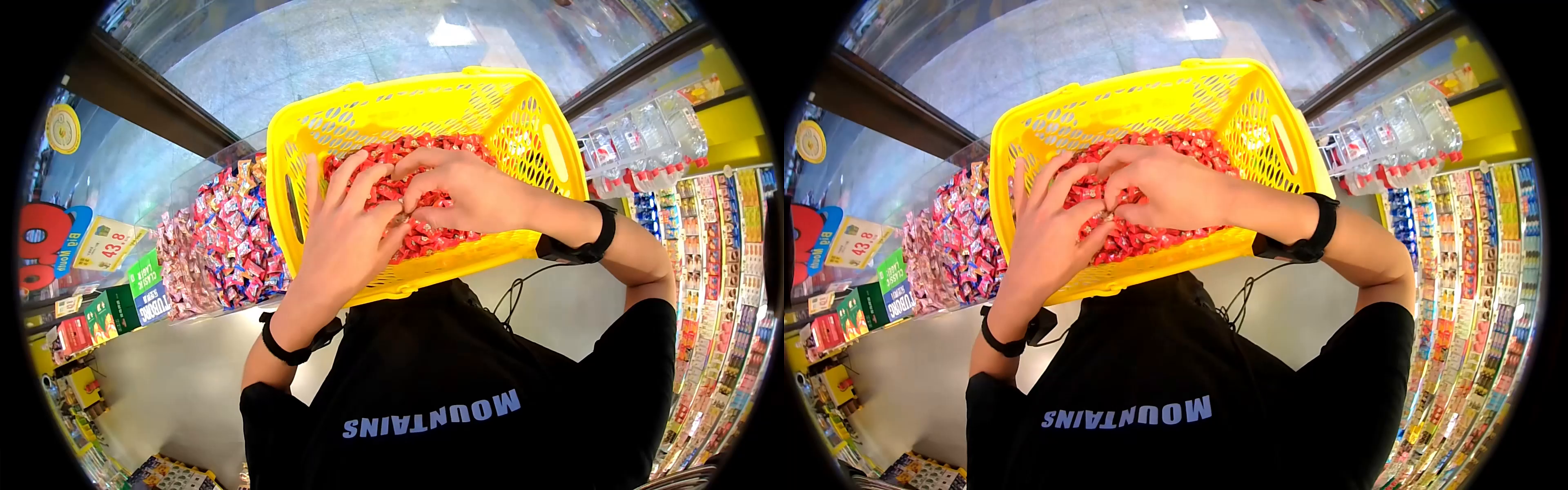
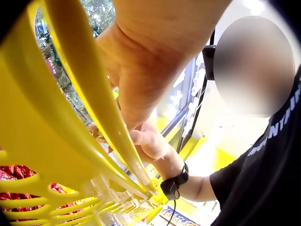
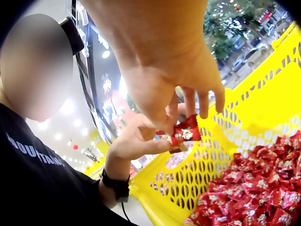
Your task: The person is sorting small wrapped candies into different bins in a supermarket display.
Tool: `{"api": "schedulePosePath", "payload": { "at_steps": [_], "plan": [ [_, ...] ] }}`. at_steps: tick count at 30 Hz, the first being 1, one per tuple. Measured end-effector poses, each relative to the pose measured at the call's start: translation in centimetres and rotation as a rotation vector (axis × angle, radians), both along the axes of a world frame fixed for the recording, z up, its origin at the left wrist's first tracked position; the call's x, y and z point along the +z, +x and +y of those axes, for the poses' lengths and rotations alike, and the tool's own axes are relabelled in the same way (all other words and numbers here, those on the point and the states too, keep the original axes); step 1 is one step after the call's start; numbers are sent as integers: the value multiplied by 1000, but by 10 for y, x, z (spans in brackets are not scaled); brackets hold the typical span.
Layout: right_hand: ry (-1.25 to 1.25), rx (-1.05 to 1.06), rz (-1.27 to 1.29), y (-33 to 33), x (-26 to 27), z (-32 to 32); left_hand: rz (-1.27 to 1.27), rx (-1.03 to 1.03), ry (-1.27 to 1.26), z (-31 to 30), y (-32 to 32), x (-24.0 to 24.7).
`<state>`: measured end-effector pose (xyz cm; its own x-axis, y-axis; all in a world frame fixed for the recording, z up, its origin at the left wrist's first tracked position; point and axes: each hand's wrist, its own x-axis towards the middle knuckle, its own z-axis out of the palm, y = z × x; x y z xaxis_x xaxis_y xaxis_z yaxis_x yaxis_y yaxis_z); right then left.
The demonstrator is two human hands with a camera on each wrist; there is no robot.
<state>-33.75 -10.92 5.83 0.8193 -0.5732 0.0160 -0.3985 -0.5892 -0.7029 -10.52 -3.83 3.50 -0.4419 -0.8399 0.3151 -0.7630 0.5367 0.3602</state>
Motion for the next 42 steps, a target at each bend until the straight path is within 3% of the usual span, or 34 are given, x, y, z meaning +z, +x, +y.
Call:
{"api": "schedulePosePath", "payload": {
  "at_steps": [5,8,15,19,23,29,34,42],
  "plan": [
    [-86,-78,-57,-25,-13,4,23,114,-6,5,5,2],
    [34,-142,-152,-31,-16,19,-8,291,-94,12,31,-11],
    [-595,-51,-172,-38,-28,47,61,580,-221,38,83,-28],
    [-863,-65,-379,-41,-35,65,0,639,-251,56,94,-35],
    [-797,-164,-507,-37,-36,76,83,736,-247,65,80,-35],
    [-648,-168,-385,-34,-47,78,90,793,-370,75,97,-50],
    [-541,-172,-297,-20,-53,79,93,998,-366,106,131,-56],
    [-585,-301,-134,13,-47,92,184,984,-377,115,208,-78]
  ]
}}
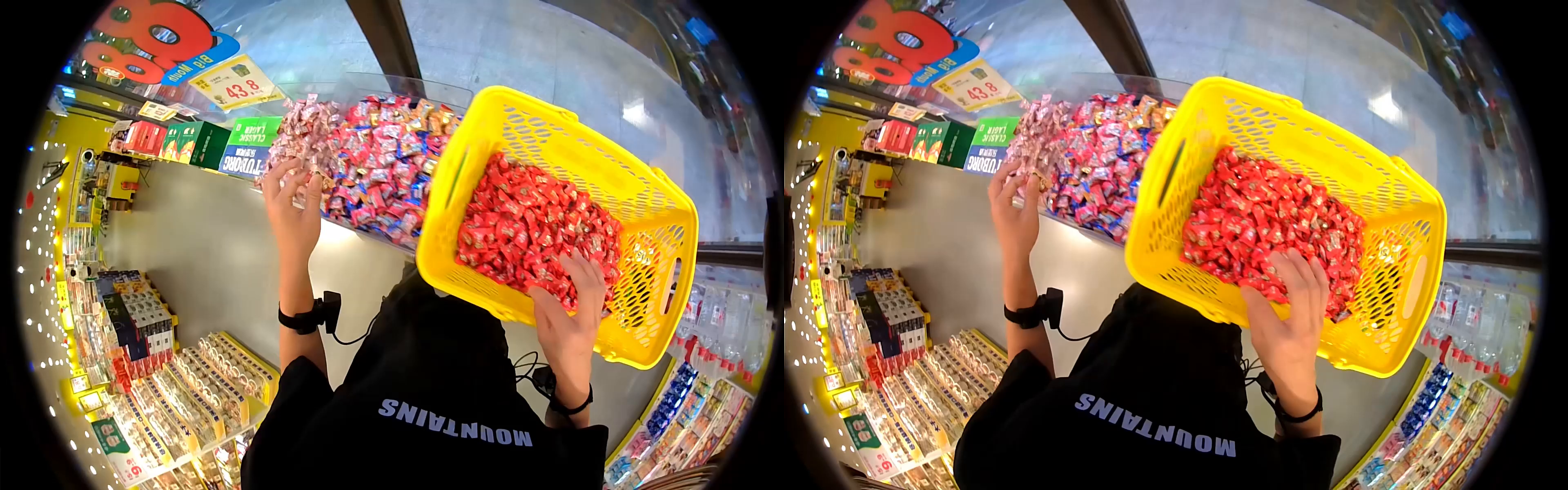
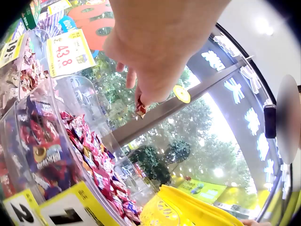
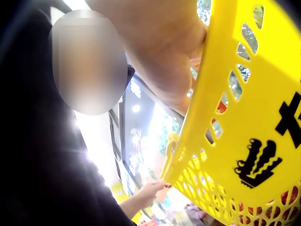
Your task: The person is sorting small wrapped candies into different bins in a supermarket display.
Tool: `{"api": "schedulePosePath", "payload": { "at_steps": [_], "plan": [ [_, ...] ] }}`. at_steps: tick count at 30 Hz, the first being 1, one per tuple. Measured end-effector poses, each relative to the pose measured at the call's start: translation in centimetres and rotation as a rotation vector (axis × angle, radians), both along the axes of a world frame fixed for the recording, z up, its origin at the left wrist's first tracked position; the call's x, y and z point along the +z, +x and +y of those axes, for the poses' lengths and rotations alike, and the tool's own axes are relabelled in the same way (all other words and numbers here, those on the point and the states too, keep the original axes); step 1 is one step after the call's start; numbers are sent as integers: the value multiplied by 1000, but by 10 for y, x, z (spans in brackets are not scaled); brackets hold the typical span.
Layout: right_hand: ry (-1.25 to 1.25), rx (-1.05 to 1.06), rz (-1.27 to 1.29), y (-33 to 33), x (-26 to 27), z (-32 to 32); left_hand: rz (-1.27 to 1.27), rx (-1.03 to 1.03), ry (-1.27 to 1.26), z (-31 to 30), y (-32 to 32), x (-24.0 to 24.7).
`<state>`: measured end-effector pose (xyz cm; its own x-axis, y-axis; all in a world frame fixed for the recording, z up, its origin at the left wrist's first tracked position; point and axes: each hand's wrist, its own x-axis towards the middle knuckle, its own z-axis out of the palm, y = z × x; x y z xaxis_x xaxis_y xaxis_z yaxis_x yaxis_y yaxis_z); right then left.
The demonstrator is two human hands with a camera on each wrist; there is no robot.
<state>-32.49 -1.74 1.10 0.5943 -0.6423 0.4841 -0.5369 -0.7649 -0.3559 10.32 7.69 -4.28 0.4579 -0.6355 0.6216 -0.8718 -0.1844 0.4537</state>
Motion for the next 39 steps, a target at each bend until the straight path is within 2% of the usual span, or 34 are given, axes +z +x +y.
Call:
{"api": "schedulePosePath", "payload": {
  "at_steps": [2,5,11,12,18,25,32,39],
  "plan": [
    [28,-60,7,20,-3,10,24,-17,-22,-1,26,-3],
    [168,-265,-52,48,-9,21,93,-60,-36,0,64,-10],
    [122,-502,-62,59,-21,12,293,-101,8,4,129,-19],
    [125,-555,-56,61,-21,19,248,-115,50,0,146,-27],
    [129,-596,-20,58,-23,16,457,-180,86,-6,170,-41],
    [128,-652,-5,51,-30,13,890,-205,29,-9,176,-42],
    [91,-655,18,47,-31,13,1021,-261,1,-13,174,-35],
    [95,-672,19,47,-32,11,930,-331,-7,-19,171,-37]
  ]
}}
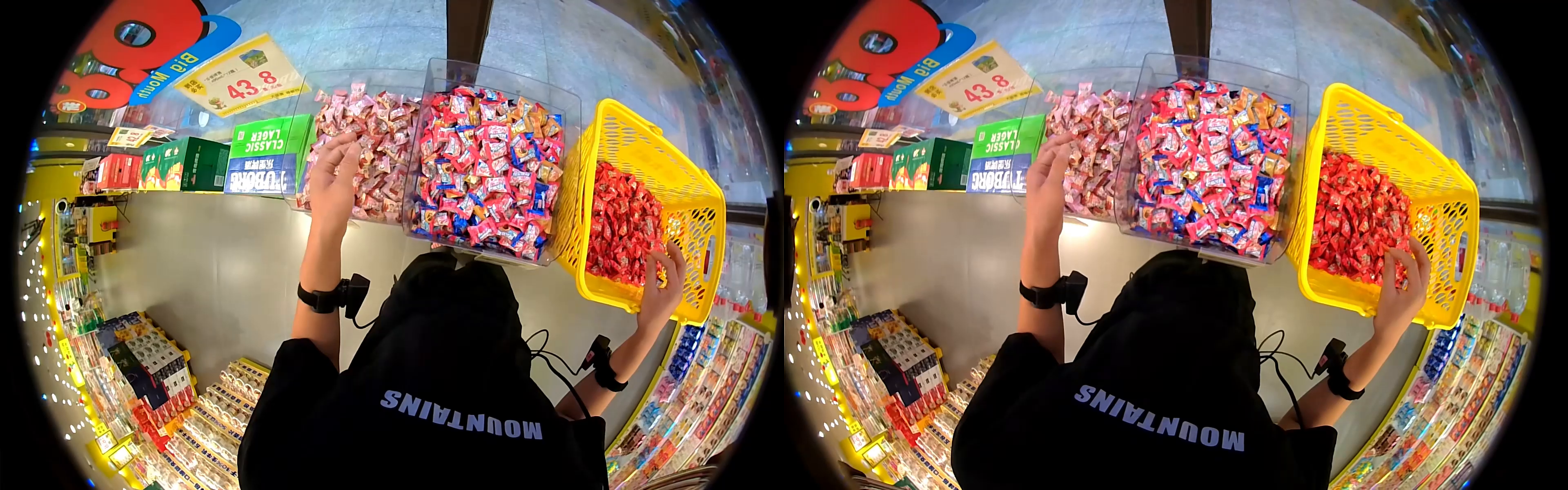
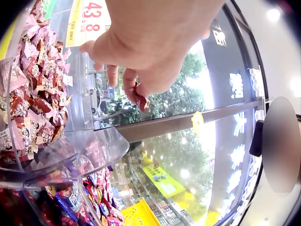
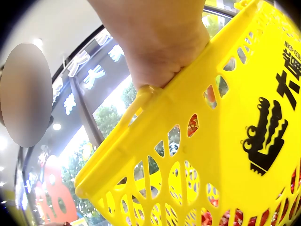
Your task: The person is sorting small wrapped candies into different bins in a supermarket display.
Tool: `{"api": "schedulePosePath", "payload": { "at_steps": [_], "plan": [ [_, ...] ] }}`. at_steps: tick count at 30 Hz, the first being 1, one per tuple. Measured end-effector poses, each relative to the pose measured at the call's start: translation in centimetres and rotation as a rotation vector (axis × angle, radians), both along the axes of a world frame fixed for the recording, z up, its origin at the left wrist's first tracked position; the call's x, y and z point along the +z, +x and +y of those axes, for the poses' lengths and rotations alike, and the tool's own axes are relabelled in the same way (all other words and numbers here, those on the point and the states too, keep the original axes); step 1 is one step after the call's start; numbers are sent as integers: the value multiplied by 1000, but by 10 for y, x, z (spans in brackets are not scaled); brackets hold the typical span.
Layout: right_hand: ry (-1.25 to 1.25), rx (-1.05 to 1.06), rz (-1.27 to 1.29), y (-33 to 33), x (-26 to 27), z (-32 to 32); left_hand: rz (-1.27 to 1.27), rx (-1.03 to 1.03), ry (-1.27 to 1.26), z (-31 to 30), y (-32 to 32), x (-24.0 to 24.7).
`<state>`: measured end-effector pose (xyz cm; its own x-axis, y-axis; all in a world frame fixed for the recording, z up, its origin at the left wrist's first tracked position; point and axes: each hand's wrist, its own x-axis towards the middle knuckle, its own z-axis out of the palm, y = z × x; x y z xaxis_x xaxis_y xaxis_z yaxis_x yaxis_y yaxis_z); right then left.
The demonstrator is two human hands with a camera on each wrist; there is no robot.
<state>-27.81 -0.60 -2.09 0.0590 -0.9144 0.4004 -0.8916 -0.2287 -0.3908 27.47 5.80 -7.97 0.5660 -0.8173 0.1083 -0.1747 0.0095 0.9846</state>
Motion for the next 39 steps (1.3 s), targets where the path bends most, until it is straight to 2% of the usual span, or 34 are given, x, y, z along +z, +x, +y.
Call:
{"api": "schedulePosePath", "payload": {
  "at_steps": [2,3,6,15,18,27,30,33,37,39],
  "plan": [
    [6,-6,-12,1,2,1,-104,-21,-2,-3,-5,3],
    [9,-7,-24,3,2,1,-321,-24,-63,-5,-9,5],
    [16,-14,-44,5,3,2,-523,-74,-121,-8,-25,15],
    [39,-13,-42,17,11,3,-778,-234,-104,-22,-77,32],
    [30,5,-74,20,14,3,-785,-318,-119,-31,-90,31],
    [13,-7,-96,20,14,6,-992,-381,-40,-45,-122,28],
    [15,3,-83,19,14,6,-1064,-319,9,-44,-124,20],
    [8,24,-78,19,13,6,-1028,-256,23,-38,-119,30],
    [22,25,-85,21,14,6,-945,9,-51,-29,-69,25],
    [32,27,-87,21,14,5,-979,112,10,-18,-41,22]
  ]
}}
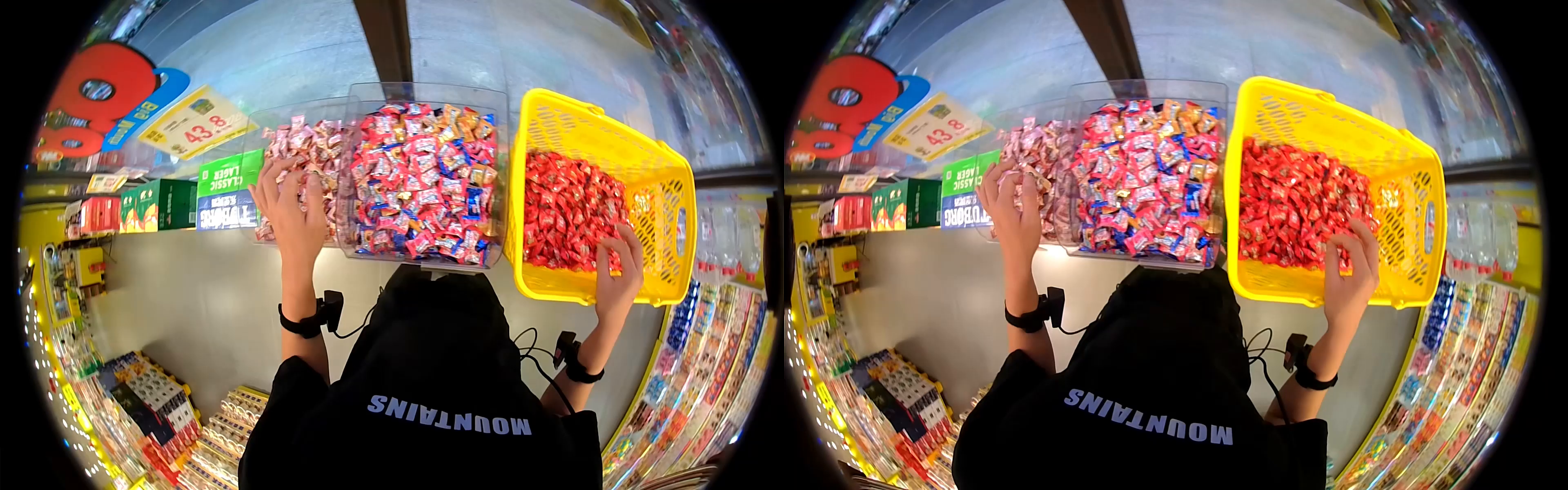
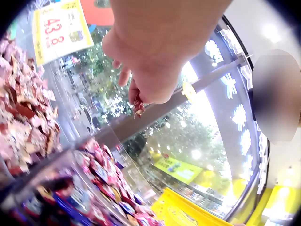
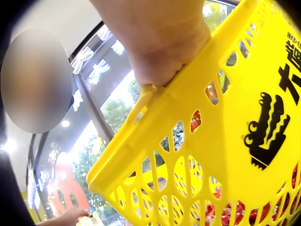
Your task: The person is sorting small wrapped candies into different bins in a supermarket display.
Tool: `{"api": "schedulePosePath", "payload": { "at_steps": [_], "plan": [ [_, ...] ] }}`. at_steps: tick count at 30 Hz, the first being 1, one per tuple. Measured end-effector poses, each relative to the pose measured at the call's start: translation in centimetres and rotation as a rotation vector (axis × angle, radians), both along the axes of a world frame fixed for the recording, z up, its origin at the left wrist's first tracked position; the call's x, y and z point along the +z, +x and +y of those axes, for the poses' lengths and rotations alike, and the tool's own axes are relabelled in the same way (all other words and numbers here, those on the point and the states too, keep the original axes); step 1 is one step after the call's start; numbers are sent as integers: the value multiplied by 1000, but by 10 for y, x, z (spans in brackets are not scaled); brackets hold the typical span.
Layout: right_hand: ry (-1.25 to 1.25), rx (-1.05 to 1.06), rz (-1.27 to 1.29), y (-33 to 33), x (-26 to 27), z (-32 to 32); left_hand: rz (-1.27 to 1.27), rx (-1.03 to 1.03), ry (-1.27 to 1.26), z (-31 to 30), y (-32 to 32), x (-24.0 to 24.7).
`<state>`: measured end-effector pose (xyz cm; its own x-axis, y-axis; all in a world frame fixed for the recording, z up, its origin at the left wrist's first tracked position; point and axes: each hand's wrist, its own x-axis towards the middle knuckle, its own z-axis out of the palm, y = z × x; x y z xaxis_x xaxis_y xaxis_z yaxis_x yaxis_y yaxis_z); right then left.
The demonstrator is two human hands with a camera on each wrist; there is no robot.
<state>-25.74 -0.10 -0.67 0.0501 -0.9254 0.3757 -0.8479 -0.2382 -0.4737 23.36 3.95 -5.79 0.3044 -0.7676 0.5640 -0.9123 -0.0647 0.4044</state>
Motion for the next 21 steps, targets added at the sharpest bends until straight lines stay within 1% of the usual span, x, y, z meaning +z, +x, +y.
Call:
{"api": "schedulePosePath", "payload": {
  "at_steps": [2,5,10,13,17,18,21],
  "plan": [
    [24,-8,-2,-1,-1,-1,4,97,42,11,24,-10],
    [6,20,31,-2,-2,-4,18,174,72,25,45,-32],
    [-9,3,46,-9,-9,-5,-62,270,205,41,59,-40],
    [-32,-19,108,-11,-7,-5,-200,316,100,45,78,-40],
    [-41,-70,142,-14,-11,-4,-168,377,14,56,123,-56],
    [-69,-58,157,-15,-12,-5,-169,338,-40,59,142,-64],
    [-73,-77,157,-22,-15,-8,-30,427,-170,68,180,-83]
  ]
}}
